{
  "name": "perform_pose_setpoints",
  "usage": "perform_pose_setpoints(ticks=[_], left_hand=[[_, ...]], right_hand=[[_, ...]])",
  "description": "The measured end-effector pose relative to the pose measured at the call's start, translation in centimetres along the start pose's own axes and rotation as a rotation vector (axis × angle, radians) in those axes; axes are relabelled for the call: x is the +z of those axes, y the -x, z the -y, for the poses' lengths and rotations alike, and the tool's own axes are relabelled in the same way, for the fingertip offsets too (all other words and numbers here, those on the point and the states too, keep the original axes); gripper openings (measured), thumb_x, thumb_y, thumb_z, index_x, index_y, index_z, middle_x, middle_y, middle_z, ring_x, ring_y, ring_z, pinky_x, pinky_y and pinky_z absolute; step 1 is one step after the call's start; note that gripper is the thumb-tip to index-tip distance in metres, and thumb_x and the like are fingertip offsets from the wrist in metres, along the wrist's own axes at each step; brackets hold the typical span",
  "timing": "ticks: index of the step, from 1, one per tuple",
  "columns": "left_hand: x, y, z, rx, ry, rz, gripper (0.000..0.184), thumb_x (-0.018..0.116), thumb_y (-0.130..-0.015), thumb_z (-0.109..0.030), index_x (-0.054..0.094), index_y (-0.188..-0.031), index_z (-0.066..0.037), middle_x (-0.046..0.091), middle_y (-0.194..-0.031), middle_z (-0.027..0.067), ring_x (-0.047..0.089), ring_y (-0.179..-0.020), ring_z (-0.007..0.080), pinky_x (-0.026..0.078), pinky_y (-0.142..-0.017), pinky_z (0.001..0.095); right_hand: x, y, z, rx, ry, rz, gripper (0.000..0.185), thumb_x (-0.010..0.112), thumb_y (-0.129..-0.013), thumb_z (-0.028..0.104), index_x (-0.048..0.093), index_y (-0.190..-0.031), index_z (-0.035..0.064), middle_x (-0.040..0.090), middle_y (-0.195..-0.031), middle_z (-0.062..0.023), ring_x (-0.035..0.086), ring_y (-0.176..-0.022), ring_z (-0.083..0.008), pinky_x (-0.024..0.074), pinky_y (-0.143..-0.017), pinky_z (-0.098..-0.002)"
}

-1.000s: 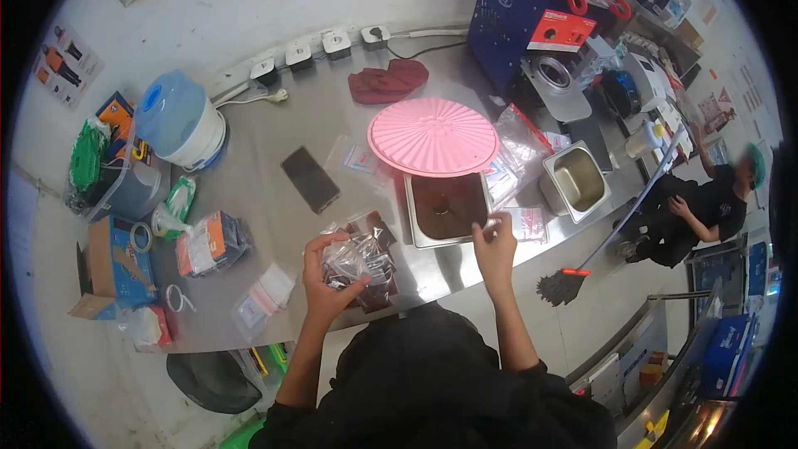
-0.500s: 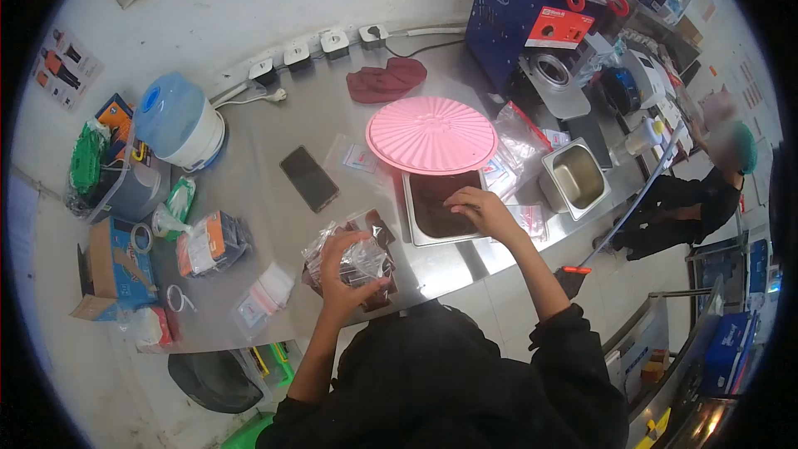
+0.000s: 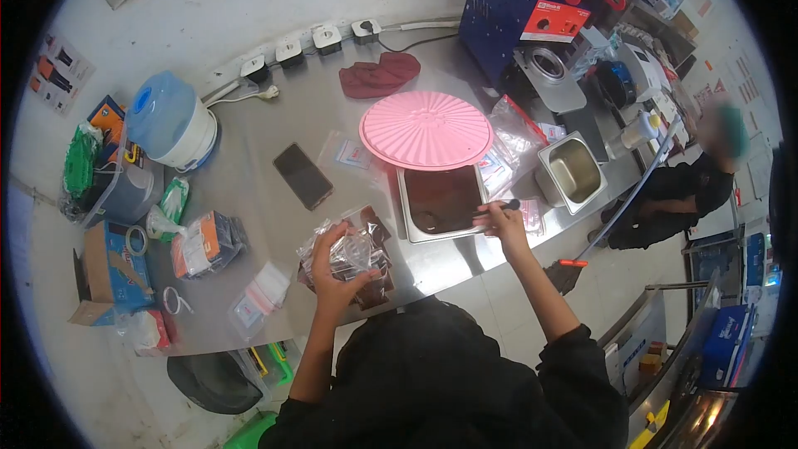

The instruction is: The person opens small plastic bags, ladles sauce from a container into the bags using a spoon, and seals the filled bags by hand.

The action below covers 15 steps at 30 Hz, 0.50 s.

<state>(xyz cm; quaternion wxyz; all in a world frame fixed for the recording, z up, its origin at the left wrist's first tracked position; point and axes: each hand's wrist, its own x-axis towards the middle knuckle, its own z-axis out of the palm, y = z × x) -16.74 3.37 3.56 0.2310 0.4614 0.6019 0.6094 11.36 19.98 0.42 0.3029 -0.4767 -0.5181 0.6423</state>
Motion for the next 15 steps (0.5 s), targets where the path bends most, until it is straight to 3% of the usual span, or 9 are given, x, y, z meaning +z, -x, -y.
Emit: perform_pose_setpoints(ticks=[3,8,11,15], left_hand=[[-0.1,0.0,0.6,0.039,-0.049,-0.007,0.073,0.084,-0.052,-0.022,0.054,-0.115,-0.003,0.057,-0.106,0.0094,0.053,-0.102,0.0236,0.039,-0.092,0.0353],[0.8,-0.8,0.4,0.052,-0.075,0.017,0.068,0.084,-0.053,-0.023,0.055,-0.111,-0.003,0.058,-0.106,0.0096,0.053,-0.101,0.0246,0.040,-0.090,0.0363],[1.8,-2.0,0.3,0.130,-0.123,0.052,0.065,0.083,-0.053,-0.022,0.056,-0.109,-0.003,0.059,-0.106,0.0095,0.053,-0.099,0.0246,0.040,-0.089,0.0361],[3.7,-3.7,1.0,0.126,-0.122,0.111,0.062,0.083,-0.053,-0.020,0.058,-0.108,-0.004,0.059,-0.107,0.0088,0.054,-0.098,0.0250,0.041,-0.087,0.0356]], right_hand=[[-0.1,1.5,-1.3,0.079,-0.265,-0.133,0.037,0.048,-0.093,0.036,0.057,-0.101,0.0017,0.065,-0.089,-0.0082,0.065,-0.083,-0.0124,0.0468,-0.058,-0.0180],[0.7,3.2,-2.9,0.198,-0.528,-0.219,0.035,0.047,-0.093,0.035,0.053,-0.106,0.0024,0.062,-0.092,-0.0068,0.064,-0.084,-0.0128,0.0467,-0.059,-0.0176],[1.5,4.1,-1.9,0.171,-0.622,-0.280,0.035,0.048,-0.093,0.035,0.053,-0.105,0.0021,0.062,-0.092,-0.0071,0.063,-0.087,-0.0138,0.0468,-0.059,-0.0183],[2.0,4.9,0.8,-0.025,-0.672,-0.378,0.037,0.048,-0.093,0.035,0.052,-0.107,0.0012,0.062,-0.093,-0.0085,0.063,-0.089,-0.0154,0.0466,-0.060,-0.0191]])
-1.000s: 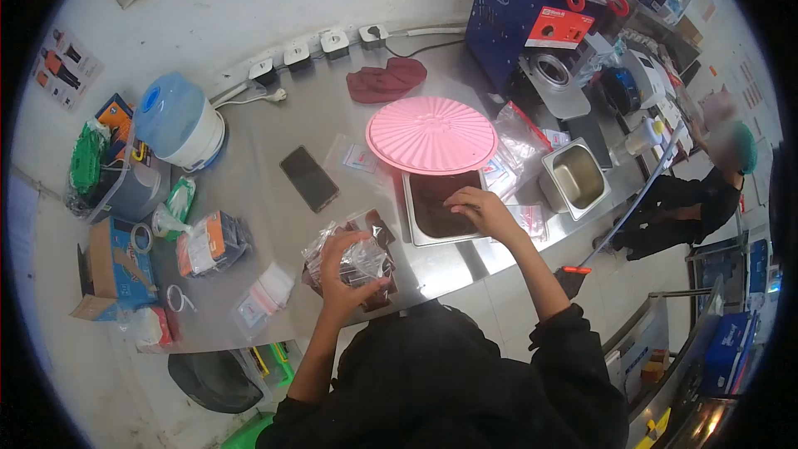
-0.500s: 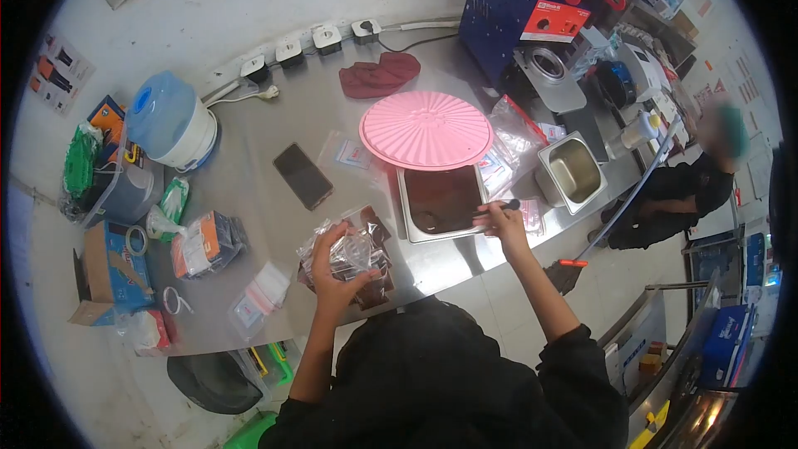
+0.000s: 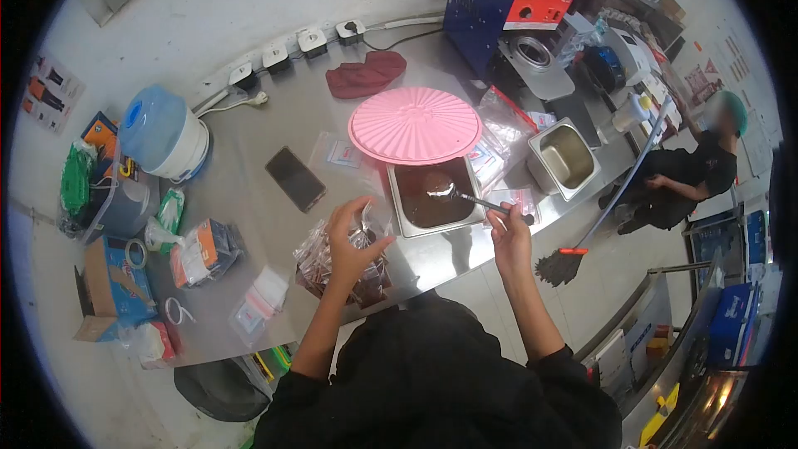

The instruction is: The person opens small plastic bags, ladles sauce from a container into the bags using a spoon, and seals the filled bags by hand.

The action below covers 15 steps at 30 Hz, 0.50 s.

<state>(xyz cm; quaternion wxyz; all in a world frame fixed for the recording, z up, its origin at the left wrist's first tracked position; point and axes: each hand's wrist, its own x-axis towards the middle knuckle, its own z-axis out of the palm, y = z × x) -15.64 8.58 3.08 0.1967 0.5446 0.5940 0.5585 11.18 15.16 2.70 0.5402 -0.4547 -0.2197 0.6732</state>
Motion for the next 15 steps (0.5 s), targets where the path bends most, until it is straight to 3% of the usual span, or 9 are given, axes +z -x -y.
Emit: perform_pose_setpoints(ticks=[2,9,15], left_hand=[[0.9,-0.9,-0.3,0.013,0.002,0.018,0.060,0.083,-0.054,-0.018,0.059,-0.107,-0.005,0.060,-0.107,0.0080,0.054,-0.098,0.0249,0.041,-0.086,0.0356],[3.4,-2.2,0.6,0.080,-0.033,0.058,0.059,0.082,-0.057,-0.018,0.059,-0.110,-0.006,0.062,-0.105,0.0085,0.055,-0.098,0.0245,0.041,-0.086,0.0358],[5.2,-3.6,1.0,0.116,-0.049,0.095,0.059,0.081,-0.060,-0.015,0.058,-0.113,-0.003,0.061,-0.106,0.0092,0.055,-0.102,0.0233,0.040,-0.091,0.0347]], right_hand=[[-0.1,0.3,0.0,-0.098,-0.058,0.024,0.038,0.048,-0.093,0.035,0.050,-0.108,0.0002,0.062,-0.094,-0.0102,0.063,-0.091,-0.0166,0.0482,-0.062,-0.0196],[-2.6,0.0,-3.9,-0.053,-0.192,-0.181,0.034,0.045,-0.095,0.029,0.047,-0.106,-0.0032,0.059,-0.097,-0.0163,0.062,-0.092,-0.0215,0.0526,-0.069,-0.0205],[-0.2,0.8,0.7,-0.176,-0.197,-0.132,0.033,0.048,-0.094,0.029,0.049,-0.101,-0.0034,0.059,-0.091,-0.0129,0.063,-0.090,-0.0236,0.0534,-0.070,-0.0223]])
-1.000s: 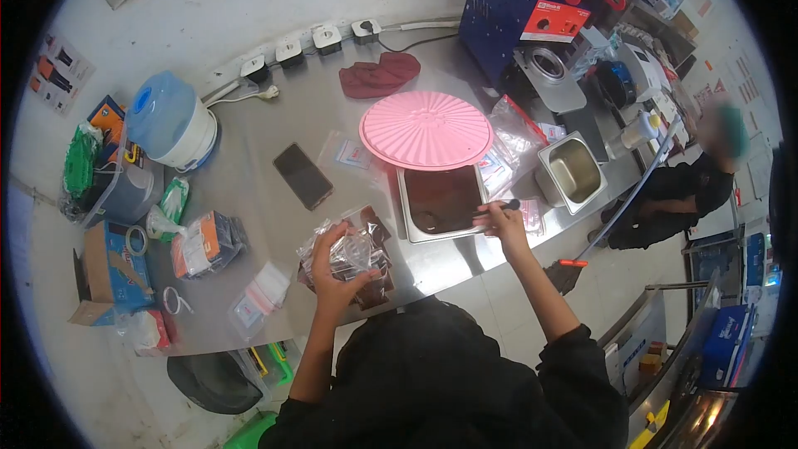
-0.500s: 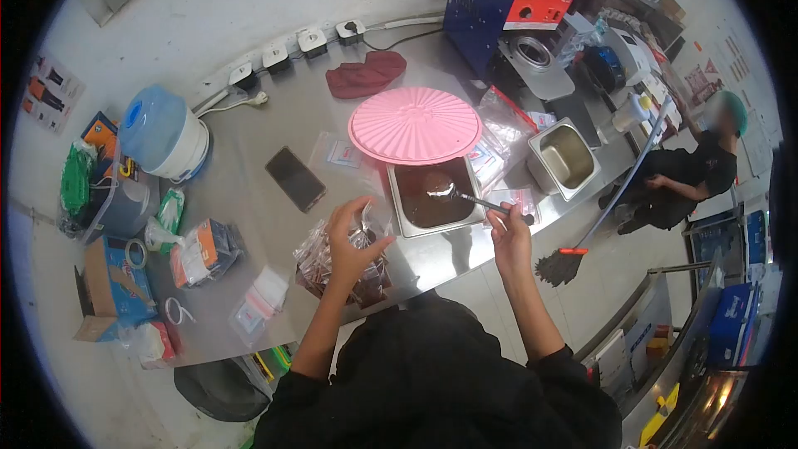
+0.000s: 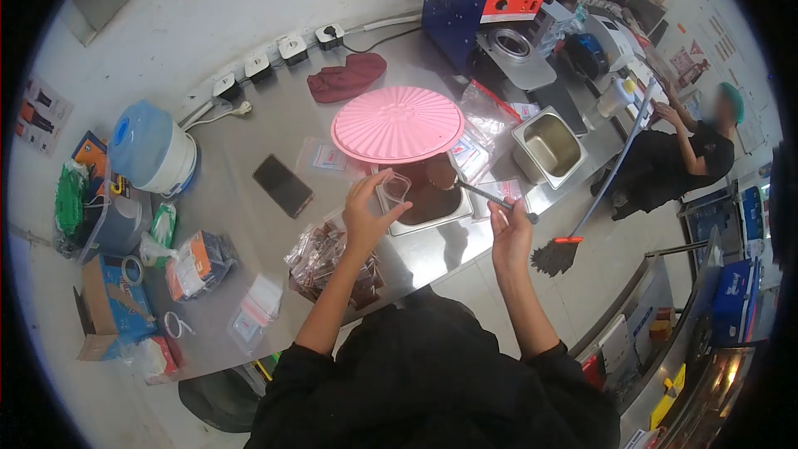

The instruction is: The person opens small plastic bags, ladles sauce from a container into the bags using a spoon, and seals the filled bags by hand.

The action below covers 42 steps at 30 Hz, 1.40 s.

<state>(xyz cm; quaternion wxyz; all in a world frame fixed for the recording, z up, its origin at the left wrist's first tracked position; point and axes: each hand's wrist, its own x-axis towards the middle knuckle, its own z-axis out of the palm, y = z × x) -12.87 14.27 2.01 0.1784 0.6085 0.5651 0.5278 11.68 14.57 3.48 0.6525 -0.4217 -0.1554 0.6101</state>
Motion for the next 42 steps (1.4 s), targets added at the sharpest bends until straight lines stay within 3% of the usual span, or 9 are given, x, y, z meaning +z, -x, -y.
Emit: perform_pose_setpoints(ticks=[8,17,20,22,26,30,33,36,42], left_hand=[[2.6,-2.4,-1.3,0.078,0.103,0.005,0.058,0.082,-0.060,-0.024,0.061,-0.109,-0.002,0.062,-0.103,0.0102,0.056,-0.096,0.0234,0.042,-0.087,0.0348],[2.8,-3.5,-2.9,-0.009,0.131,-0.011,0.061,0.082,-0.061,-0.029,0.060,-0.111,-0.001,0.061,-0.103,0.0121,0.055,-0.096,0.0231,0.043,-0.085,0.0344],[2.8,-3.7,-3.1,-0.004,0.140,-0.008,0.061,0.082,-0.061,-0.028,0.060,-0.112,-0.002,0.060,-0.102,0.0102,0.055,-0.093,0.0208,0.043,-0.079,0.0326],[2.5,-3.9,-4.0,-0.025,0.156,-0.004,0.062,0.082,-0.060,-0.028,0.060,-0.111,-0.002,0.059,-0.097,0.0079,0.053,-0.088,0.0183,0.042,-0.074,0.0301],[3.2,-3.5,-2.4,-0.049,0.225,-0.048,0.062,0.083,-0.059,-0.027,0.060,-0.112,-0.004,0.053,-0.083,0.0014,0.044,-0.072,0.0114,0.035,-0.060,0.0244],[3.2,-3.6,-2.3,-0.043,0.276,-0.066,0.065,0.084,-0.057,-0.026,0.060,-0.115,-0.006,0.049,-0.079,-0.0006,0.037,-0.067,0.0094,0.032,-0.058,0.0231],[2.8,-3.5,-2.9,-0.072,0.254,-0.046,0.067,0.084,-0.057,-0.024,0.059,-0.117,-0.007,0.049,-0.079,-0.0018,0.036,-0.066,0.0086,0.032,-0.058,0.0225],[2.5,-3.4,-3.0,-0.080,0.285,-0.022,0.064,0.082,-0.061,-0.011,0.056,-0.118,-0.001,0.056,-0.093,-0.0014,0.040,-0.072,0.0062,0.031,-0.061,0.0205],[1.5,-2.7,-3.1,-0.059,0.344,-0.112,0.066,0.082,-0.059,-0.014,0.057,-0.120,-0.006,0.057,-0.092,-0.0002,0.038,-0.069,0.0075,0.034,-0.060,0.0200]], right_hand=[[5.7,1.5,4.8,-0.253,0.100,0.131,0.033,0.051,-0.093,0.031,0.054,-0.093,-0.0012,0.061,-0.088,-0.0099,0.067,-0.081,-0.0232,0.0536,-0.062,-0.0215],[6.6,2.6,5.4,-0.601,0.361,0.383,0.032,0.043,-0.096,0.026,0.055,-0.095,-0.0036,0.062,-0.094,-0.0156,0.066,-0.085,-0.0264,0.0544,-0.072,-0.0306],[6.4,2.4,5.6,-0.809,0.372,0.499,0.030,0.045,-0.095,0.024,0.057,-0.094,-0.0039,0.064,-0.093,-0.0185,0.065,-0.086,-0.0263,0.0535,-0.072,-0.0305],[6.4,2.2,7.0,-1.235,0.731,0.731,0.032,0.044,-0.096,0.026,0.056,-0.091,-0.0031,0.064,-0.094,-0.0215,0.066,-0.078,-0.0262,0.0531,-0.070,-0.0311],[6.7,2.3,7.7,-1.513,0.979,1.048,0.022,0.059,-0.087,0.019,0.063,-0.090,-0.0019,0.065,-0.094,-0.0205,0.066,-0.076,-0.0285,0.0536,-0.060,-0.0288],[4.9,1.6,5.5,-1.378,0.905,0.949,0.024,0.056,-0.089,0.021,0.063,-0.088,-0.0024,0.065,-0.095,-0.0206,0.066,-0.080,-0.0271,0.0540,-0.064,-0.0293],[4.8,2.1,3.8,-0.755,0.429,0.551,0.033,0.046,-0.094,0.034,0.054,-0.097,0.0019,0.061,-0.103,-0.0163,0.064,-0.090,-0.0249,0.0540,-0.068,-0.0287],[5.5,1.6,4.1,-0.422,0.200,0.304,0.034,0.048,-0.093,0.035,0.052,-0.100,0.0021,0.060,-0.100,-0.0131,0.063,-0.092,-0.0239,0.0524,-0.073,-0.0270],[1.5,-0.4,-0.6,-0.235,0.154,0.075,0.034,0.047,-0.094,0.035,0.054,-0.099,0.0023,0.059,-0.090,-0.0065,0.062,-0.088,-0.0165,0.0491,-0.072,-0.0254]])
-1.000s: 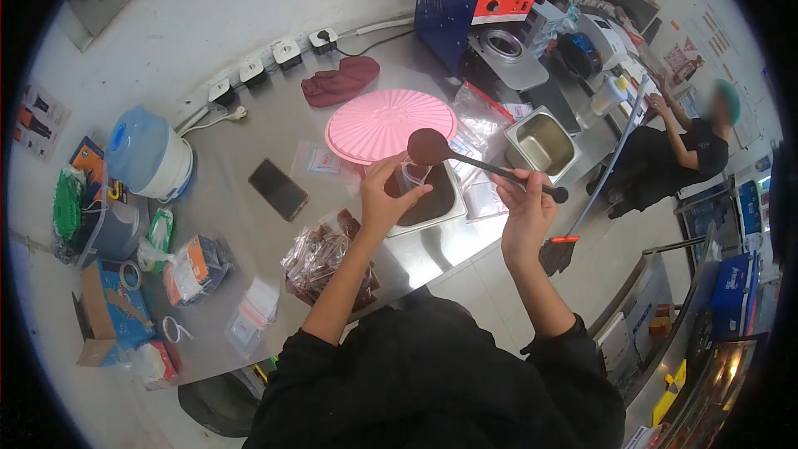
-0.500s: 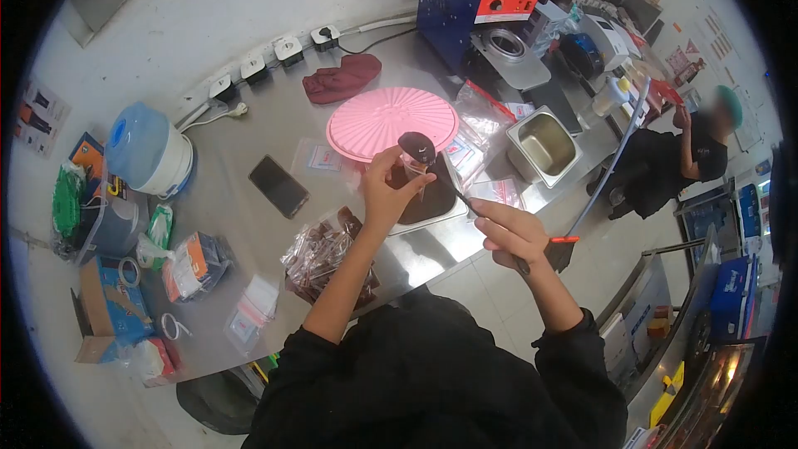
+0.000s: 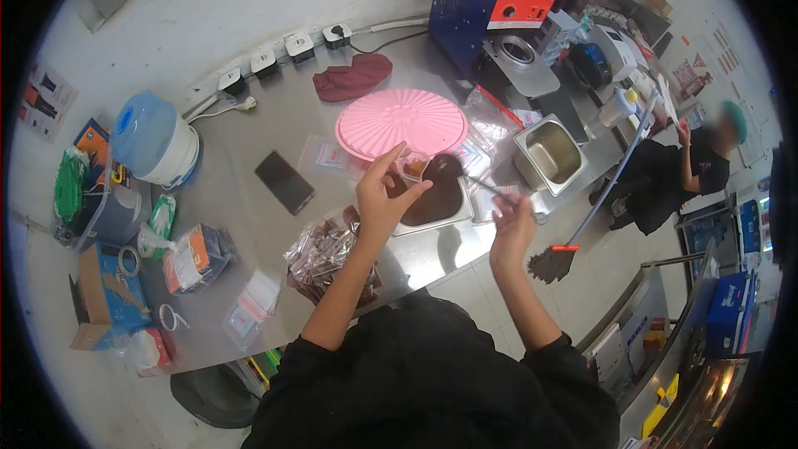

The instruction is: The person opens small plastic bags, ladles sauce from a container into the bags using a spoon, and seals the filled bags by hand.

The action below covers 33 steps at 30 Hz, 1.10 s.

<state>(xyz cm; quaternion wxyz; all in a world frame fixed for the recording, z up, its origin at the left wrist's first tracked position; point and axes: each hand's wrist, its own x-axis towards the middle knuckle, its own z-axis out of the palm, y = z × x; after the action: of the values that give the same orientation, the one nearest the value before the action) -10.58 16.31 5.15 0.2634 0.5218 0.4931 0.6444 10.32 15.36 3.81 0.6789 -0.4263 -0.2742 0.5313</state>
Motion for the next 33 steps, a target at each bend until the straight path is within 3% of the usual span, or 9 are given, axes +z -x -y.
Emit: perform_pose_setpoints(ticks=[5,7,12,15,16,20,30,32,33], left_hand=[[-0.9,0.8,-2.4,-0.056,0.065,-0.001,0.069,0.081,-0.061,-0.010,0.052,-0.124,-0.003,0.057,-0.100,0.0014,0.050,-0.082,0.0082,0.038,-0.066,0.0205],[-1.2,1.2,-3.7,-0.063,0.073,0.006,0.070,0.081,-0.062,-0.009,0.051,-0.125,-0.003,0.056,-0.102,0.0019,0.050,-0.085,0.0082,0.038,-0.067,0.0202],[-0.3,2.5,-8.0,-0.152,0.281,0.036,0.069,0.080,-0.063,-0.006,0.049,-0.125,-0.001,0.055,-0.105,0.0036,0.052,-0.089,0.0079,0.039,-0.068,0.0188],[-0.6,3.0,-9.2,-0.103,0.469,-0.151,0.057,0.076,-0.070,-0.006,0.052,-0.121,0.000,0.058,-0.100,0.0037,0.054,-0.085,0.0077,0.040,-0.065,0.0181],[-1.7,3.1,-9.0,-0.245,0.476,-0.115,0.048,0.073,-0.073,-0.006,0.054,-0.117,0.001,0.057,-0.089,0.0016,0.054,-0.079,0.0074,0.040,-0.065,0.0176],[-4.9,3.5,-7.8,-0.405,0.351,0.025,0.017,0.065,-0.081,-0.006,0.063,-0.096,0.002,0.058,-0.071,0.0000,0.055,-0.068,0.0083,0.043,-0.065,0.0194],[-6.3,5.8,-8.4,-0.292,0.465,-0.053,0.008,0.064,-0.079,-0.003,0.066,-0.085,0.003,0.063,-0.077,0.0052,0.055,-0.070,0.0076,0.042,-0.063,0.0201],[-8.1,6.4,-8.0,-0.180,-0.053,-0.030,0.008,0.065,-0.078,-0.003,0.066,-0.083,0.003,0.062,-0.077,0.0055,0.054,-0.068,0.0066,0.039,-0.059,0.0197],[-8.8,7.0,-7.9,-0.185,-0.058,-0.036,0.008,0.065,-0.078,-0.003,0.066,-0.083,0.003,0.062,-0.077,0.0055,0.054,-0.068,0.0066,0.039,-0.059,0.0197]], right_hand=[[1.1,1.0,-2.5,0.129,0.406,0.359,0.025,0.057,-0.089,0.022,0.056,-0.101,0.0006,0.061,-0.092,-0.0066,0.060,-0.086,-0.0167,0.0477,-0.074,-0.0269],[4.6,2.1,0.7,-0.790,0.963,0.504,0.023,0.066,-0.079,0.012,0.057,-0.097,0.0001,0.061,-0.093,-0.0099,0.060,-0.081,-0.0171,0.0472,-0.073,-0.0276],[10.2,4.8,3.3,-0.698,0.807,0.502,0.021,0.070,-0.072,0.006,0.059,-0.090,0.0004,0.062,-0.082,-0.0090,0.060,-0.068,-0.0153,0.0471,-0.061,-0.0252],[11.3,5.1,4.9,-0.642,0.661,0.527,0.014,0.069,-0.074,0.004,0.061,-0.085,0.0000,0.062,-0.073,-0.0069,0.058,-0.058,-0.0131,0.0453,-0.051,-0.0241],[11.2,5.0,5.3,-0.551,0.608,0.592,0.012,0.068,-0.075,0.004,0.061,-0.083,-0.0003,0.061,-0.069,-0.0063,0.057,-0.053,-0.0125,0.0438,-0.047,-0.0239],[10.4,3.9,6.8,-0.361,0.683,0.924,0.007,0.063,-0.080,0.006,0.060,-0.079,0.0001,0.060,-0.063,-0.0066,0.057,-0.052,-0.0102,0.0412,-0.046,-0.0226],[13.2,6.5,5.8,-0.395,0.749,1.048,0.010,0.062,-0.073,0.007,0.055,-0.073,-0.0003,0.052,-0.057,-0.0107,0.053,-0.048,-0.0176,0.0402,-0.048,-0.0270],[13.4,6.9,4.6,-0.379,0.761,1.064,0.012,0.063,-0.071,0.008,0.055,-0.072,-0.0008,0.052,-0.056,-0.0109,0.050,-0.047,-0.0170,0.0396,-0.049,-0.0268],[13.3,7.2,3.8,-0.302,0.759,1.086,0.012,0.063,-0.070,0.009,0.056,-0.072,-0.0005,0.052,-0.056,-0.0105,0.049,-0.047,-0.0162,0.0397,-0.049,-0.0269]])
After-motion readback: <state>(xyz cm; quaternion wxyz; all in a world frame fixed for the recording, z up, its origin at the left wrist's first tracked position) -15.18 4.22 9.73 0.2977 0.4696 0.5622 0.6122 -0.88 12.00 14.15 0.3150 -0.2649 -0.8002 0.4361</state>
